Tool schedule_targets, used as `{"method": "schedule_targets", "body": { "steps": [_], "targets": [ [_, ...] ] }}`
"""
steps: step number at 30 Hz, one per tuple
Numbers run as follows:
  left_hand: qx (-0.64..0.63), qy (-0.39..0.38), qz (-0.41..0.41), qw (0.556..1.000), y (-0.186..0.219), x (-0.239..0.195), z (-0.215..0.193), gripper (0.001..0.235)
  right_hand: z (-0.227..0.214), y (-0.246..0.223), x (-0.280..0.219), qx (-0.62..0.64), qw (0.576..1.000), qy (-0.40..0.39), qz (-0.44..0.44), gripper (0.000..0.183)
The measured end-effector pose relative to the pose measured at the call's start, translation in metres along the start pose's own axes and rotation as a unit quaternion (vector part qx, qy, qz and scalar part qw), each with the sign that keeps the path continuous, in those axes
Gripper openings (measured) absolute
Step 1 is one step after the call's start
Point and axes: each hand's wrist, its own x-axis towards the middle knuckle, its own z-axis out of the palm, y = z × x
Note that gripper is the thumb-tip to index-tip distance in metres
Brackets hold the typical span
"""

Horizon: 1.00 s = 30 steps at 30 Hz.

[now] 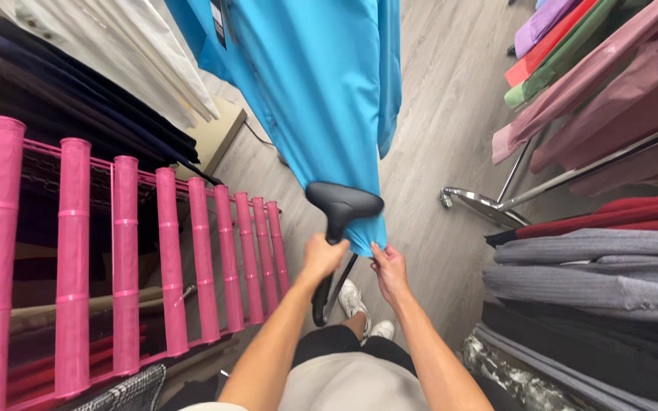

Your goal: The person removes a blue shirt from a clothing rack and steams it using a handheld garment steamer. They systematically steam the front, sleeves, and back of the shirt while holding it on a hanger.

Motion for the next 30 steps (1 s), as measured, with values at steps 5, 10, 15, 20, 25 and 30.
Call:
{"method": "schedule_targets", "body": {
  "steps": [5, 10, 15, 20, 25, 30],
  "targets": [
    [-0.094, 0.105, 0.143, 0.980, 0.087, 0.041, -0.118, 0.042, -0.005, -0.024, -0.013, 0.034, 0.999, 0.006, 0.006, 0.015],
    [-0.155, 0.118, 0.235, 0.952, 0.258, 0.009, -0.217, 0.025, -0.020, -0.033, -0.030, 0.033, 0.999, -0.039, 0.001, 0.017],
    [-0.191, 0.095, 0.223, 0.951, 0.338, 0.016, -0.226, 0.018, -0.044, -0.029, -0.058, 0.009, 0.995, -0.088, -0.036, 0.017],
    [-0.189, 0.101, 0.140, 0.967, 0.332, 0.051, -0.199, 0.016, -0.049, -0.049, -0.076, 0.026, 0.996, -0.068, -0.056, 0.016],
    [-0.153, 0.124, 0.119, 0.973, 0.271, 0.102, -0.155, 0.021, -0.031, -0.061, -0.074, -0.008, 0.995, -0.053, -0.081, 0.016],
    [-0.098, 0.168, 0.118, 0.974, 0.206, 0.121, -0.121, 0.030, -0.014, -0.050, -0.062, -0.017, 0.995, -0.052, -0.081, 0.014]
  ]
}}
